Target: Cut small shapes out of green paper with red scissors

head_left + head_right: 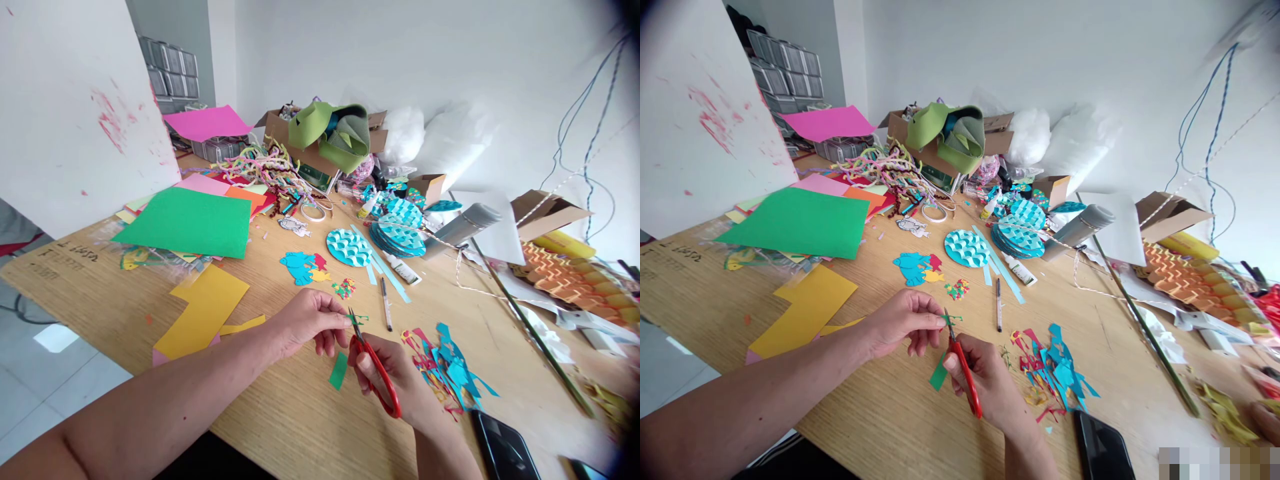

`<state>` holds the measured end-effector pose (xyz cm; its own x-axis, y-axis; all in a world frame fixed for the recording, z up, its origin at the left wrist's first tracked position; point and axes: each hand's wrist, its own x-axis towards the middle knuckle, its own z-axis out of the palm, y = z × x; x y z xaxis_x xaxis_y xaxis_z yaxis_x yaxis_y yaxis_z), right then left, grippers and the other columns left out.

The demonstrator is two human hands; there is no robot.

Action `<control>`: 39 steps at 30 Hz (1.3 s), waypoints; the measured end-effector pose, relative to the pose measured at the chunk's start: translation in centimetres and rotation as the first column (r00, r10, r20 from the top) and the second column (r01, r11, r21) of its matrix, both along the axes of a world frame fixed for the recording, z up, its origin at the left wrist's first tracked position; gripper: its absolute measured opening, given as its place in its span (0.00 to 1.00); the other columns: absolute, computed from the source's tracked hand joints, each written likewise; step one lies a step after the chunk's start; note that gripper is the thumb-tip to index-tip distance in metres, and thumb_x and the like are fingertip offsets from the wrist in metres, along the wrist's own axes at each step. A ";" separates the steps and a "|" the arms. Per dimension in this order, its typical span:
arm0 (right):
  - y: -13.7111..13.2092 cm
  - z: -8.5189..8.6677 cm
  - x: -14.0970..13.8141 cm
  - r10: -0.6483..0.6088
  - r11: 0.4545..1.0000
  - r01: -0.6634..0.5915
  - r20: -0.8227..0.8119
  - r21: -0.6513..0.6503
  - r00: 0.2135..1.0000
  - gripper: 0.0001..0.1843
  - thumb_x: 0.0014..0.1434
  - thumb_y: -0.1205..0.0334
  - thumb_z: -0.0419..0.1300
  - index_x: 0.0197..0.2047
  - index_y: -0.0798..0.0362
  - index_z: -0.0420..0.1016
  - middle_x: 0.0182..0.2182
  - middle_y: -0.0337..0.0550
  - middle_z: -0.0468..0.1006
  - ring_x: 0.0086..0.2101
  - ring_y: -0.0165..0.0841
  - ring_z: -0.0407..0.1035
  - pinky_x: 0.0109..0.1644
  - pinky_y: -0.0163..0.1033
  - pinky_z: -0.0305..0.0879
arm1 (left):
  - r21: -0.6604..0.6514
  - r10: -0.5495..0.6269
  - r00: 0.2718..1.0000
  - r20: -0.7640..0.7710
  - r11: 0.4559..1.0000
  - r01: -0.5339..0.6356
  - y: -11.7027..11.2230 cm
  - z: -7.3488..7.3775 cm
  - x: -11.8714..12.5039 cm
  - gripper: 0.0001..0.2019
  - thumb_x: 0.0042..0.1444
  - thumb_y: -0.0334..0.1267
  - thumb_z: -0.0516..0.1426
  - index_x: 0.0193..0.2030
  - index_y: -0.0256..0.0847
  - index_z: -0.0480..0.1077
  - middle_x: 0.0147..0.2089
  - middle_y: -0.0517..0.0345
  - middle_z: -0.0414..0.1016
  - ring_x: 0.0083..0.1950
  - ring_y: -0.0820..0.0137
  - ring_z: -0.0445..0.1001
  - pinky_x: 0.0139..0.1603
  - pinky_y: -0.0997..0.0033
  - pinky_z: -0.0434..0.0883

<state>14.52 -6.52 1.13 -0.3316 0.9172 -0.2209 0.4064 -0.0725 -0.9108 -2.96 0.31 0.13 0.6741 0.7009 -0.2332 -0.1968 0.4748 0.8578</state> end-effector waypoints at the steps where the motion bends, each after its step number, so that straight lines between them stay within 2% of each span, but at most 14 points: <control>1: 0.0 0.0 0.0 0.003 1.000 -0.003 0.002 0.001 1.000 0.30 0.56 0.33 0.52 0.26 0.55 0.63 0.17 0.36 0.63 0.18 0.26 0.59 0.20 0.31 0.55 | 0.000 -0.004 1.000 -0.002 1.000 0.004 0.0 0.0 0.0 0.07 0.47 0.38 0.60 0.27 0.36 0.67 0.21 0.60 0.74 0.14 0.78 0.67 0.13 0.81 0.61; 11: 0.0 0.1 0.0 -0.003 1.000 0.003 0.025 -0.021 1.000 0.31 0.54 0.31 0.51 0.27 0.55 0.63 0.17 0.35 0.62 0.18 0.26 0.58 0.20 0.31 0.54 | 0.004 -0.024 1.000 -0.004 1.000 0.024 -0.1 0.2 -0.1 0.07 0.47 0.37 0.59 0.27 0.36 0.67 0.21 0.60 0.74 0.14 0.78 0.67 0.13 0.81 0.61; 24: 0.0 0.4 -0.1 0.007 1.000 -0.006 0.055 -0.018 0.998 0.31 0.54 0.31 0.51 0.26 0.54 0.62 0.17 0.35 0.62 0.18 0.27 0.59 0.20 0.31 0.56 | 0.002 0.002 0.999 -0.051 1.000 -0.002 0.0 0.5 0.0 0.09 0.44 0.39 0.60 0.26 0.36 0.66 0.20 0.59 0.73 0.14 0.77 0.67 0.13 0.81 0.58; 32: -0.1 0.3 0.0 -0.003 0.999 0.005 0.049 -0.039 0.999 0.30 0.54 0.31 0.53 0.26 0.53 0.61 0.17 0.34 0.62 0.18 0.26 0.58 0.20 0.31 0.54 | 0.035 0.010 0.997 -0.080 0.999 -0.008 0.0 0.4 -0.1 0.07 0.46 0.37 0.59 0.26 0.36 0.67 0.21 0.60 0.73 0.15 0.78 0.67 0.13 0.81 0.58; 39: -0.1 0.0 0.3 -0.001 0.999 0.003 0.039 -0.040 0.999 0.30 0.55 0.32 0.53 0.26 0.54 0.62 0.17 0.35 0.63 0.18 0.25 0.58 0.20 0.30 0.52 | 0.014 0.036 0.997 -0.067 0.999 -0.035 0.1 0.5 0.0 0.07 0.46 0.37 0.59 0.25 0.36 0.66 0.20 0.60 0.73 0.14 0.79 0.65 0.12 0.81 0.57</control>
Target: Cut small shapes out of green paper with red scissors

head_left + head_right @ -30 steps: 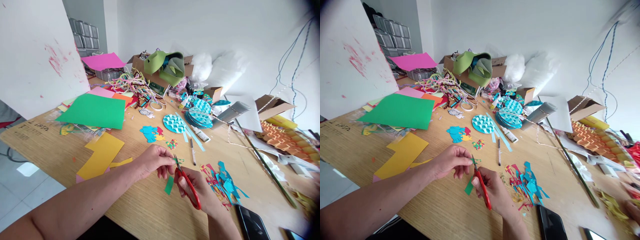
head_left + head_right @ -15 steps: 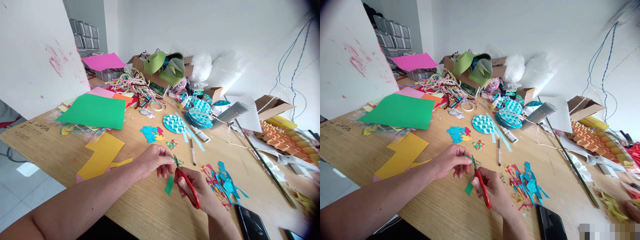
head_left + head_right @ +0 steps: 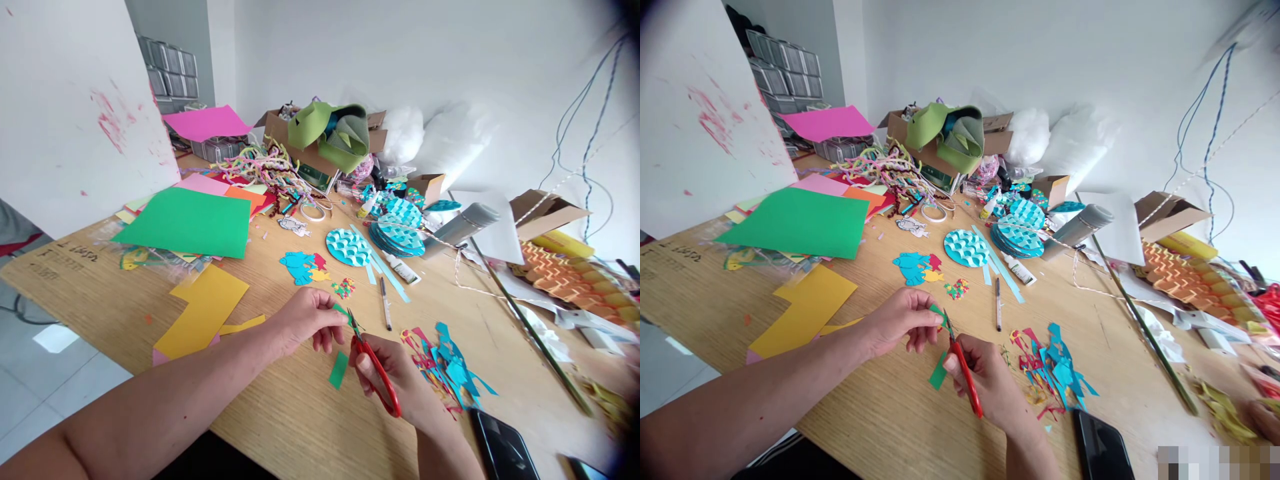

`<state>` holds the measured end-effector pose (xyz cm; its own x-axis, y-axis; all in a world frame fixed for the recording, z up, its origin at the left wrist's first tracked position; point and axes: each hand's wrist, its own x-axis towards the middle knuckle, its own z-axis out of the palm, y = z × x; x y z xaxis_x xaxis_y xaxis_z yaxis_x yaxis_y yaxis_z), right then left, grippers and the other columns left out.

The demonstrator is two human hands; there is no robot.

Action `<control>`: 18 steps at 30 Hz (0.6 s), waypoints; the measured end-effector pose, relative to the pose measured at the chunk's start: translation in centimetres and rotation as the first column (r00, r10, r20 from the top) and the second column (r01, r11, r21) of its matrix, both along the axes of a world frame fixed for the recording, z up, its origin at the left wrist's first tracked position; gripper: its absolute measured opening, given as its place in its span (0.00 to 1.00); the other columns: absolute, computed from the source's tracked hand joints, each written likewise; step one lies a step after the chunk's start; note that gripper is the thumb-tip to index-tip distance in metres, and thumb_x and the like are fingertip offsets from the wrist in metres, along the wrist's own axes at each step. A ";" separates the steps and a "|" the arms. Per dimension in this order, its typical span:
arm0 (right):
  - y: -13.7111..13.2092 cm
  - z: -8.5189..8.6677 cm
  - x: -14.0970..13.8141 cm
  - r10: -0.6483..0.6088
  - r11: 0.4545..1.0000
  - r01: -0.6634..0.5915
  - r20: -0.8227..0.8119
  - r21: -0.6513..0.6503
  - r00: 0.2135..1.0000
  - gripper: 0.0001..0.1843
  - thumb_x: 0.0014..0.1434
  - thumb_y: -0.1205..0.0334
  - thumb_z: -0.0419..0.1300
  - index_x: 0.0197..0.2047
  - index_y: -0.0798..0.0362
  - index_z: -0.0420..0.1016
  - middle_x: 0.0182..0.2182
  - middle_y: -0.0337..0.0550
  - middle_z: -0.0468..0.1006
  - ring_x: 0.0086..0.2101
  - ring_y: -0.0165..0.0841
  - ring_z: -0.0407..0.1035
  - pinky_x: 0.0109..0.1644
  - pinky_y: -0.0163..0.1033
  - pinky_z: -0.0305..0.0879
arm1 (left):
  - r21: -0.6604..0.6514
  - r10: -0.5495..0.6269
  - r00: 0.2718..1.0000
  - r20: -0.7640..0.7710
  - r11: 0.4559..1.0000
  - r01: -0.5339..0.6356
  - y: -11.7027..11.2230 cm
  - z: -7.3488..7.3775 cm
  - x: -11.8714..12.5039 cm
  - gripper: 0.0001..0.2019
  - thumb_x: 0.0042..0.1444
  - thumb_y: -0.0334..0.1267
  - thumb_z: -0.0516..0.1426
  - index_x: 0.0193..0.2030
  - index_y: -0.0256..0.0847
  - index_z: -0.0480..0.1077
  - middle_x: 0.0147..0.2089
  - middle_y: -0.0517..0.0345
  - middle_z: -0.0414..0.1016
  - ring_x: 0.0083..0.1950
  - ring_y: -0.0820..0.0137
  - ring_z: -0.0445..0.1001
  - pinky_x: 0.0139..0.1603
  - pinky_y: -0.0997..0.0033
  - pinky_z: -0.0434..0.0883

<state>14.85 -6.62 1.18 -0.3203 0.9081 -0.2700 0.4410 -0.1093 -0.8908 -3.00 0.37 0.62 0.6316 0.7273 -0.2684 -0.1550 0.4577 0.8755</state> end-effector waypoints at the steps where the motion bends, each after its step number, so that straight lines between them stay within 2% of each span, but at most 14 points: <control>1: 0.0 0.0 0.0 0.004 1.000 -0.004 0.002 0.000 1.000 0.30 0.54 0.32 0.53 0.26 0.54 0.62 0.17 0.35 0.63 0.18 0.25 0.58 0.20 0.31 0.53 | 0.004 0.003 1.000 -0.004 1.000 -0.003 0.0 0.0 0.0 0.07 0.46 0.37 0.59 0.25 0.36 0.66 0.20 0.60 0.73 0.14 0.79 0.65 0.12 0.82 0.57; 9: 0.1 0.6 -0.4 0.017 1.000 -0.017 0.028 0.002 0.999 0.31 0.54 0.31 0.51 0.26 0.54 0.62 0.17 0.35 0.63 0.18 0.26 0.59 0.20 0.31 0.54 | 0.075 0.006 0.999 -0.051 0.997 -0.002 -0.1 0.0 0.0 0.06 0.46 0.36 0.58 0.26 0.36 0.66 0.20 0.61 0.72 0.14 0.79 0.65 0.13 0.82 0.58; 18: -0.1 0.3 -0.3 0.006 1.000 -0.006 -0.028 -0.003 1.000 0.28 0.56 0.34 0.53 0.28 0.55 0.63 0.18 0.37 0.65 0.19 0.26 0.60 0.21 0.30 0.55 | 0.077 0.004 0.998 -0.063 0.997 0.001 -0.2 0.1 0.0 0.06 0.46 0.37 0.58 0.27 0.36 0.66 0.20 0.61 0.72 0.15 0.79 0.66 0.13 0.81 0.58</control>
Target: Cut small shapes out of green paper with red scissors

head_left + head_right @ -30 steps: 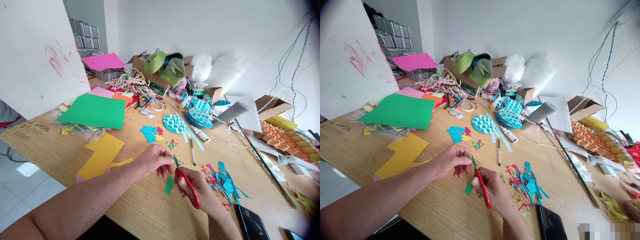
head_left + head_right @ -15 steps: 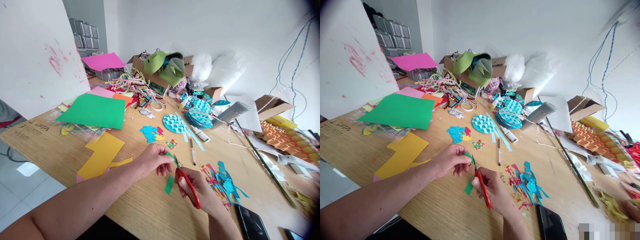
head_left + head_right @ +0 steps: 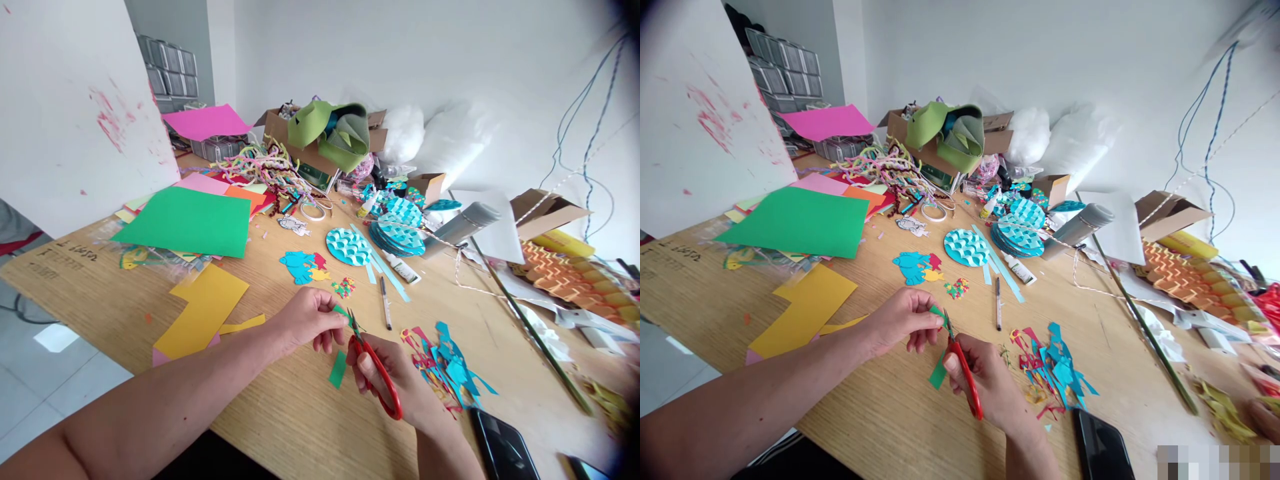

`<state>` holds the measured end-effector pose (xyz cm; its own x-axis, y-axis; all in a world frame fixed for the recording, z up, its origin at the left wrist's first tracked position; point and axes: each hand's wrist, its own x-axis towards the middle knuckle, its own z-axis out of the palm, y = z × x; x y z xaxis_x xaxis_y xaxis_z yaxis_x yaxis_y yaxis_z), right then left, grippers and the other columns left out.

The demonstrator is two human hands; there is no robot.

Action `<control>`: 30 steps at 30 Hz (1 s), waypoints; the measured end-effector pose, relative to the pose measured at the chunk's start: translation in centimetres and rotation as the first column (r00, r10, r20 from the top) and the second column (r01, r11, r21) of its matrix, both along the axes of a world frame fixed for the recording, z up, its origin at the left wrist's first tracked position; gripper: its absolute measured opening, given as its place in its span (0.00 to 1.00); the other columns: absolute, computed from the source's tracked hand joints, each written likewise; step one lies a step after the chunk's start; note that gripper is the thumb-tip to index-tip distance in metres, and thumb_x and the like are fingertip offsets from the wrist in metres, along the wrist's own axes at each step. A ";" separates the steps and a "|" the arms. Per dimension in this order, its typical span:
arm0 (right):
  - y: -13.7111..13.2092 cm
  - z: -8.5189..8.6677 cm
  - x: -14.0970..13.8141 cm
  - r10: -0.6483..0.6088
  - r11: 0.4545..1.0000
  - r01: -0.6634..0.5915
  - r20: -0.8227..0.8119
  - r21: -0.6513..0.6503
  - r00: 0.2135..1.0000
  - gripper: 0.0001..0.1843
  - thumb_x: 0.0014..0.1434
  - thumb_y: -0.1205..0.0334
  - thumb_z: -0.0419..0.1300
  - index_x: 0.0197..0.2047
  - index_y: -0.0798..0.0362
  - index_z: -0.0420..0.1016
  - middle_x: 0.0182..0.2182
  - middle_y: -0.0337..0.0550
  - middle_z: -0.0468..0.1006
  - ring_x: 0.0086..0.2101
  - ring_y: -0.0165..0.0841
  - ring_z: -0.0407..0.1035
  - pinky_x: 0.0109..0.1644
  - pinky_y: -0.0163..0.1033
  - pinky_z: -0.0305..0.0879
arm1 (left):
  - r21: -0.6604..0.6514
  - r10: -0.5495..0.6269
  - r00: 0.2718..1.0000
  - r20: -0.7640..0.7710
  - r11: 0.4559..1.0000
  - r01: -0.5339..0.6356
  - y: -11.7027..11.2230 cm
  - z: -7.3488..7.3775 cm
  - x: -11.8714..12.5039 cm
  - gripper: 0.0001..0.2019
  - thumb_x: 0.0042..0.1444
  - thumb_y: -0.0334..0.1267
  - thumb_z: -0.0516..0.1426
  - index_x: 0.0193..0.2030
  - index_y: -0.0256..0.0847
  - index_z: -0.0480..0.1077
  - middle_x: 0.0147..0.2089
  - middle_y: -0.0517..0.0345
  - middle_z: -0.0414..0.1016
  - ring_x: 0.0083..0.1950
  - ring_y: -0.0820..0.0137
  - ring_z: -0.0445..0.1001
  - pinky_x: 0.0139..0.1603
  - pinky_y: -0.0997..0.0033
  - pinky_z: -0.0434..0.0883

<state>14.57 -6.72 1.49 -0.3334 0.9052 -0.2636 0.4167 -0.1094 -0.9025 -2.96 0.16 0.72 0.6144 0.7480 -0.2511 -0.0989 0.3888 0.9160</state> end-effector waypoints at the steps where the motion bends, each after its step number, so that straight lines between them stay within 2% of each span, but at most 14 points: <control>1: 0.0 0.0 0.0 0.001 1.000 -0.001 0.003 0.001 1.000 0.28 0.56 0.34 0.53 0.28 0.55 0.63 0.18 0.37 0.65 0.19 0.25 0.59 0.21 0.30 0.55 | 0.000 -0.003 1.000 0.001 1.000 0.003 0.0 0.0 0.0 0.06 0.46 0.37 0.58 0.27 0.36 0.66 0.20 0.61 0.72 0.15 0.79 0.66 0.13 0.81 0.58; 16: 0.0 0.2 -0.1 -0.006 1.000 0.006 0.032 -0.009 0.999 0.31 0.53 0.30 0.52 0.28 0.55 0.64 0.17 0.36 0.63 0.18 0.27 0.59 0.20 0.31 0.55 | -0.034 -0.012 0.999 0.038 0.999 0.014 0.0 -0.2 0.0 0.07 0.46 0.37 0.58 0.27 0.36 0.66 0.20 0.61 0.72 0.15 0.79 0.66 0.13 0.81 0.57; 22: 0.1 0.3 -0.2 -0.007 1.000 0.007 0.039 -0.013 0.999 0.32 0.53 0.29 0.51 0.28 0.55 0.63 0.18 0.36 0.63 0.18 0.27 0.60 0.20 0.31 0.56 | -0.046 -0.058 0.998 0.027 0.997 0.060 0.0 0.0 -0.1 0.08 0.46 0.39 0.59 0.26 0.36 0.66 0.21 0.61 0.72 0.15 0.78 0.66 0.13 0.81 0.57; 30: 0.0 0.3 -0.2 -0.009 1.000 0.010 0.040 -0.025 0.999 0.32 0.53 0.30 0.51 0.28 0.55 0.63 0.18 0.36 0.63 0.18 0.26 0.60 0.20 0.31 0.56 | -0.039 -0.037 0.998 0.060 0.998 0.040 0.1 -0.2 0.0 0.07 0.46 0.37 0.59 0.28 0.36 0.67 0.21 0.61 0.72 0.14 0.79 0.66 0.12 0.82 0.57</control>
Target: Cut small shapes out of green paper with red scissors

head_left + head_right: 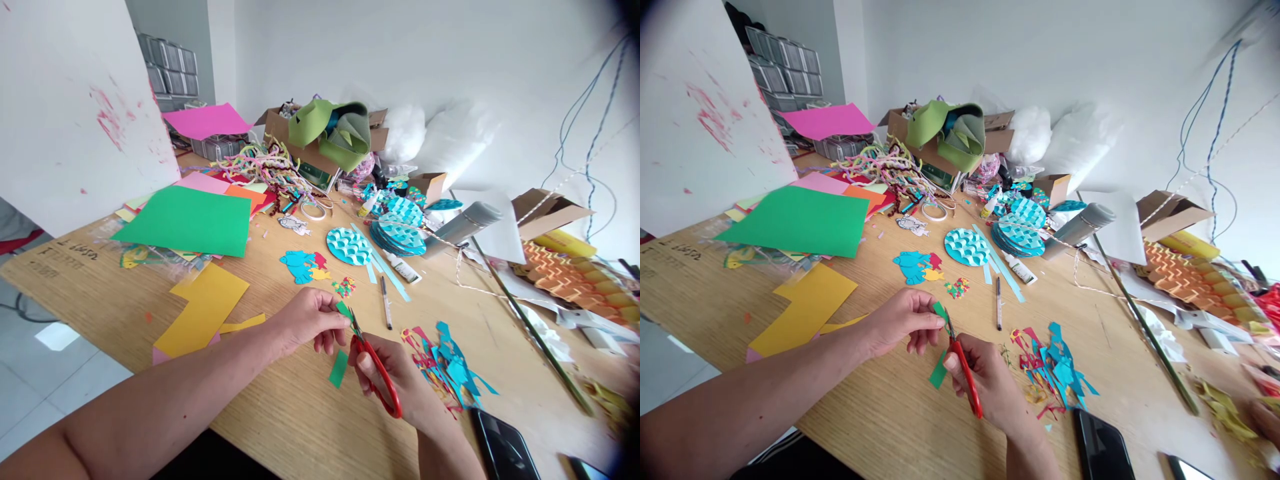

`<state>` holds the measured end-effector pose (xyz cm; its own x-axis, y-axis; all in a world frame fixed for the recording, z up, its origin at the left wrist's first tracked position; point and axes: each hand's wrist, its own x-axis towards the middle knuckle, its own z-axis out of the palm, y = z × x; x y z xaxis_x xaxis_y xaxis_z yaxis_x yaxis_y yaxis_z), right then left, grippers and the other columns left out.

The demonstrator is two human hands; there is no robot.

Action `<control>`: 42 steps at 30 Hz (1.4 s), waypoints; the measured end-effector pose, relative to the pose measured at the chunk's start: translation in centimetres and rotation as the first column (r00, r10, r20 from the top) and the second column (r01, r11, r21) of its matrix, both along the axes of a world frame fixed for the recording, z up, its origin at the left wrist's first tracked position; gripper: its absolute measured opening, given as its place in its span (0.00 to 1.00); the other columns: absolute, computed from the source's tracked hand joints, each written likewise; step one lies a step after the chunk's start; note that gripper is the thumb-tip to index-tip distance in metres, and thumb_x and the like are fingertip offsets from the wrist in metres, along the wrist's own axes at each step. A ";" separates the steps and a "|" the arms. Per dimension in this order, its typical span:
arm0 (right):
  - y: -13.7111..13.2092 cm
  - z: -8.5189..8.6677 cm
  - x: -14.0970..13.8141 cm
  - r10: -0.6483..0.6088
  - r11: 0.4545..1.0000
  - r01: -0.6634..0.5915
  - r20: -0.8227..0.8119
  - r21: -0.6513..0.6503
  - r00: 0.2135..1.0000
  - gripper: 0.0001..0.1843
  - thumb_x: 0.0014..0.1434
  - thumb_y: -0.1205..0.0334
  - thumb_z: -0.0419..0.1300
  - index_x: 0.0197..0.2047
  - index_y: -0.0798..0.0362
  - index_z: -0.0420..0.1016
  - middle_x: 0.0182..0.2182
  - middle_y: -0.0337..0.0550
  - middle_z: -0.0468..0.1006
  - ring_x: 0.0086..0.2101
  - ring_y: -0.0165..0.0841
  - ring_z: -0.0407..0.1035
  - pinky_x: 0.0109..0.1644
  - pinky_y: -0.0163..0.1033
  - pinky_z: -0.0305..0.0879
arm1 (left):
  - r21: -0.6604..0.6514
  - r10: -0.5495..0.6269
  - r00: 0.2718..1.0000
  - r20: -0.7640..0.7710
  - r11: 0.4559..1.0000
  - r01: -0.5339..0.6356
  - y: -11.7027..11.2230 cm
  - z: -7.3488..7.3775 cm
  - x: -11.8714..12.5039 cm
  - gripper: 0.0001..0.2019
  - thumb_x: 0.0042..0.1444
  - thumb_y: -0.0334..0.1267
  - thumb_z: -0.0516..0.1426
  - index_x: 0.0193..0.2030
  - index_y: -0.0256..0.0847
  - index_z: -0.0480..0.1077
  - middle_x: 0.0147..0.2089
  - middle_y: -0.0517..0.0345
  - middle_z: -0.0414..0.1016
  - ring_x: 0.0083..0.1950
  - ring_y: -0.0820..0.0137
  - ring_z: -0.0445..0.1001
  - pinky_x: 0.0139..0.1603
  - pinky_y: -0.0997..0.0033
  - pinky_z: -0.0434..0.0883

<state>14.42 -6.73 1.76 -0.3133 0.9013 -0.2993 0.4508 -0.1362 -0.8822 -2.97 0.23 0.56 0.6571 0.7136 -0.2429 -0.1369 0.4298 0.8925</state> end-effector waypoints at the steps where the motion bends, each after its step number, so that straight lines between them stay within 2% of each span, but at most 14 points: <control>1: 0.0 0.0 0.0 0.002 1.000 -0.002 -0.002 -0.001 1.000 0.32 0.53 0.30 0.51 0.28 0.55 0.63 0.18 0.36 0.63 0.18 0.26 0.60 0.20 0.31 0.56 | 0.004 0.000 1.000 -0.002 1.000 0.000 0.0 0.0 0.0 0.07 0.46 0.37 0.59 0.27 0.36 0.66 0.21 0.61 0.72 0.14 0.79 0.66 0.12 0.82 0.57; 8: 0.0 -0.1 0.1 0.008 1.000 -0.008 -0.011 0.016 1.000 0.32 0.54 0.31 0.51 0.27 0.55 0.63 0.18 0.36 0.63 0.19 0.26 0.59 0.21 0.31 0.56 | 0.033 -0.001 0.999 -0.032 0.999 0.002 -0.1 0.2 0.0 0.05 0.46 0.36 0.58 0.27 0.36 0.66 0.21 0.61 0.73 0.15 0.79 0.66 0.12 0.82 0.58; 18: -0.1 -0.2 0.3 0.011 1.000 -0.011 0.000 0.006 1.000 0.31 0.54 0.30 0.51 0.27 0.55 0.62 0.18 0.35 0.63 0.18 0.26 0.60 0.21 0.32 0.55 | 0.009 0.026 1.000 -0.013 1.000 -0.026 0.0 0.0 0.0 0.08 0.45 0.38 0.59 0.25 0.36 0.65 0.21 0.61 0.73 0.14 0.79 0.65 0.12 0.82 0.57; 26: 0.1 -0.3 0.2 0.025 1.000 -0.025 -0.015 0.016 1.000 0.31 0.55 0.31 0.51 0.27 0.55 0.63 0.17 0.36 0.64 0.18 0.26 0.60 0.21 0.31 0.54 | 0.058 0.011 0.997 -0.079 0.998 -0.007 0.0 0.3 0.0 0.07 0.45 0.37 0.58 0.26 0.36 0.65 0.21 0.61 0.72 0.15 0.79 0.64 0.13 0.82 0.57; 34: 0.1 -0.4 0.3 0.025 1.000 -0.025 0.016 0.012 1.000 0.32 0.53 0.30 0.51 0.27 0.55 0.62 0.17 0.36 0.64 0.18 0.26 0.60 0.20 0.31 0.54 | 0.049 0.028 0.993 -0.112 0.999 -0.023 -0.1 0.4 -0.2 0.07 0.45 0.38 0.58 0.25 0.37 0.65 0.18 0.64 0.68 0.13 0.82 0.59 0.12 0.82 0.51; 42: -0.1 -0.5 0.4 0.018 1.000 -0.018 0.007 0.016 1.000 0.31 0.54 0.31 0.51 0.27 0.54 0.62 0.17 0.35 0.63 0.18 0.26 0.60 0.20 0.31 0.54 | 0.025 0.026 0.995 -0.092 0.999 -0.024 0.0 0.4 0.0 0.08 0.45 0.38 0.59 0.24 0.37 0.65 0.17 0.65 0.67 0.13 0.83 0.57 0.13 0.81 0.51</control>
<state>14.86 -6.80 1.30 -0.3273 0.9003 -0.2868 0.4588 -0.1140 -0.8812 -3.00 0.24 0.91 0.6147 0.7359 -0.2839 -0.0642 0.4054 0.9119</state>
